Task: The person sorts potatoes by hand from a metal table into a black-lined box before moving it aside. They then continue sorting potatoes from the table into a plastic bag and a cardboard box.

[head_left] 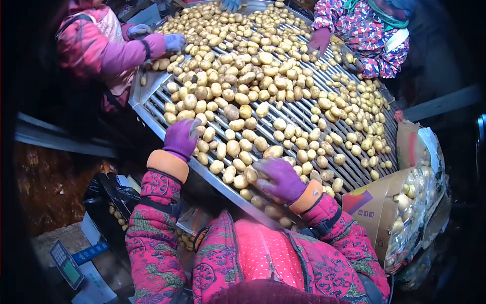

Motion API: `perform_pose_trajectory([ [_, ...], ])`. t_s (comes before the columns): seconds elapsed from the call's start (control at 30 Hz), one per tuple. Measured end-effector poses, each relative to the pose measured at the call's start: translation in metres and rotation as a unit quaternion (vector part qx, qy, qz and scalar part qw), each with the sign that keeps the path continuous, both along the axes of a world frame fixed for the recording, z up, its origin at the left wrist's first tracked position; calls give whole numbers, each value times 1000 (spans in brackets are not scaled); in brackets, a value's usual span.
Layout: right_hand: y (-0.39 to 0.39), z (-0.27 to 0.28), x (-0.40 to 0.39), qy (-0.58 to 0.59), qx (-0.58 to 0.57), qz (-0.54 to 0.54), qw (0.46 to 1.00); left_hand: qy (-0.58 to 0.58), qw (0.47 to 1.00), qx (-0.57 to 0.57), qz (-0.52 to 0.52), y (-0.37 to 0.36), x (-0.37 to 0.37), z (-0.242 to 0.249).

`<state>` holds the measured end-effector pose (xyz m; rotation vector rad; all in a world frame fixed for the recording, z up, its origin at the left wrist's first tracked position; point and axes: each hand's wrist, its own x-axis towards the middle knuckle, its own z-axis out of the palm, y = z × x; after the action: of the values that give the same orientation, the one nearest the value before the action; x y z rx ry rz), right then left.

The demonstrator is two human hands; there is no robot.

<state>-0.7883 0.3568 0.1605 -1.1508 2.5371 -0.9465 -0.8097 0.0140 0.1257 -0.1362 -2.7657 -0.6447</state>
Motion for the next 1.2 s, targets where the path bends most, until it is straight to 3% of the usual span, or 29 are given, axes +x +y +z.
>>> perform_pose_trajectory([
  [0.03, 1, 0, -11, -8, -2, -24, 1000, -39, 999, 20, 2, 1, -13, 8],
  [0.07, 1, -7, -25, 52, -23, -32, 998, 5, 999, -51, 17, -2, -26, 0],
  [0.1, -2, 10, -40, 8, -22, -44, 999, 50, 991, -121, 31, -7, -40, -8],
  [0.13, -4, 8, -54, 33, -37, -53, 997, 22, 985, -163, 53, -9, -51, -7],
  [0.23, -12, 2, -92, 43, -50, -72, 995, -35, 981, -167, 94, -37, -69, -22],
  [0.3, -13, -14, -112, 55, -58, -81, 993, -168, 974, -71, 132, -71, -87, -31],
  [0.37, -17, -24, -125, 83, -45, -70, 993, -212, 963, -103, 130, -87, -92, -31],
  [0.43, -26, -22, -134, 37, -52, -78, 995, -85, 992, -55, 70, -88, -87, -21],
  [0.5, -42, -16, -142, 52, -68, -82, 993, -81, 984, -94, 129, -86, -85, -15],
  [0.57, -61, -14, -150, 108, -95, -44, 989, -100, 990, 1, 103, -82, -73, -16],
  [0.6, -73, -6, -153, 96, -101, -16, 990, -137, 988, -49, 56, -64, -63, -13],
  [0.63, -83, -2, -154, 62, -74, 3, 995, -159, 987, -12, 12, -39, -55, -5],
  [0.7, -99, -12, -158, 88, -72, 20, 993, -34, 989, -89, -112, -18, -55, -12],
  [0.8, -92, -29, -150, 84, 23, 13, 996, -133, 986, -87, -57, 1, -73, -12],
  [0.9, -62, -47, -123, 171, 18, 13, 985, -188, 976, -105, -16, 6, -89, -14],
  [0.97, -43, -48, -111, 141, 27, 33, 989, -193, 978, -80, 7, 6, -97, -14],
  [1.07, -27, -36, -98, 94, 64, 9, 994, -328, 942, -48, 47, 4, -108, -18],
  [1.17, -19, -36, -94, 93, 11, -24, 995, -303, 952, -19, 38, 6, -102, -18],
  [1.2, -18, -30, -93, 45, -2, -46, 998, -231, 973, 5, 11, 1, -97, -35],
])
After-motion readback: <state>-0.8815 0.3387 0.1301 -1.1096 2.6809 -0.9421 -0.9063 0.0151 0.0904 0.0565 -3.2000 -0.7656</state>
